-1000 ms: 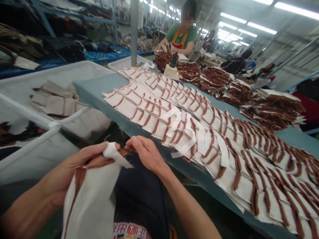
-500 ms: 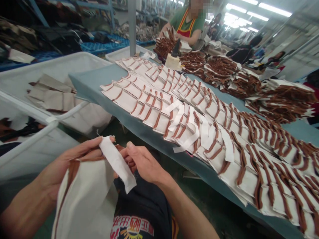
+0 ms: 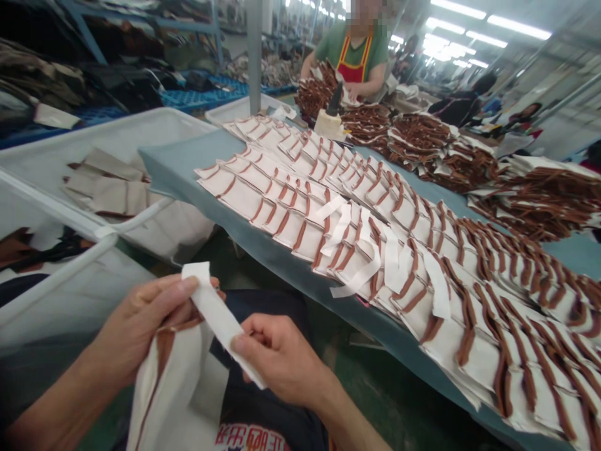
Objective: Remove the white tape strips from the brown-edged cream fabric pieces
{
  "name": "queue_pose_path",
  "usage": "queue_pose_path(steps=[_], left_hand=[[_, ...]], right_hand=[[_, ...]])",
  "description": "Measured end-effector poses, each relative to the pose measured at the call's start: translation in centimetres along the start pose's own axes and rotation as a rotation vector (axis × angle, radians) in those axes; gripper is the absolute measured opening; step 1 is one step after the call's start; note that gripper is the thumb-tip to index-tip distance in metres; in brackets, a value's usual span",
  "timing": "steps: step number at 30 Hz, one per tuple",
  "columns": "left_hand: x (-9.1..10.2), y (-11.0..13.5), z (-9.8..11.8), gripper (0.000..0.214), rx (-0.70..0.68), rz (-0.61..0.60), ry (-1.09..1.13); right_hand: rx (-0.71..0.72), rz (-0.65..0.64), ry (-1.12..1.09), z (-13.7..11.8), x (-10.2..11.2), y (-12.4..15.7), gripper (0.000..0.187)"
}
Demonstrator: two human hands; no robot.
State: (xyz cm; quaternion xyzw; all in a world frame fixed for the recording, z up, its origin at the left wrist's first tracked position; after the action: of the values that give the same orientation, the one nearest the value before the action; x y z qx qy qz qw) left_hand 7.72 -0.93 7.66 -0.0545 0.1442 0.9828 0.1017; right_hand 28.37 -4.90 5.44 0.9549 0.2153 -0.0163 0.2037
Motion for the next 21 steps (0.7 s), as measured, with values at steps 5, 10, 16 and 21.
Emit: queue_pose_path(steps=[5, 10, 16, 21], left_hand=[[-1.0, 1.1, -1.1, 0.054, -0.108, -0.188, -0.283], [-2.3, 1.5, -2.4, 0.050, -0.145, -0.230, -0.540], [-2.2, 2.5, -4.3, 0.054, -0.101, -0.205, -0.597], [-1.7, 3.5, -5.2, 0.056, -0.071, -0.205, -0.562]], right_hand=[[0.363, 0.062, 0.235, -0.5, 1.5, -0.1, 0.040], [0.389, 0.140, -0.033, -1.9, -0.5, -2.3, 0.035], [0.291, 0.230, -0.280, -1.6, -2.7, -3.8, 0.033], [0.230, 0.269, -0.322, -2.3, -3.0, -3.7, 0.031]])
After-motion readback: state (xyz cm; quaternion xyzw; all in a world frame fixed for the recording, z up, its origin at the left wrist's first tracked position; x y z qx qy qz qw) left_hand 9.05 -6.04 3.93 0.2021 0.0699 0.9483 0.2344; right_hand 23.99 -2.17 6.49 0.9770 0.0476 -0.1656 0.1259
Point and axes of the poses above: each hand's wrist, its own y-axis away from the middle knuckle, its own x-axis out of the back of the hand, z = x × y, the point moved 2 cm from there along -y, towards the middle knuckle, and after that the axes turned 9 degrees about -y, right-handed, at the moved point
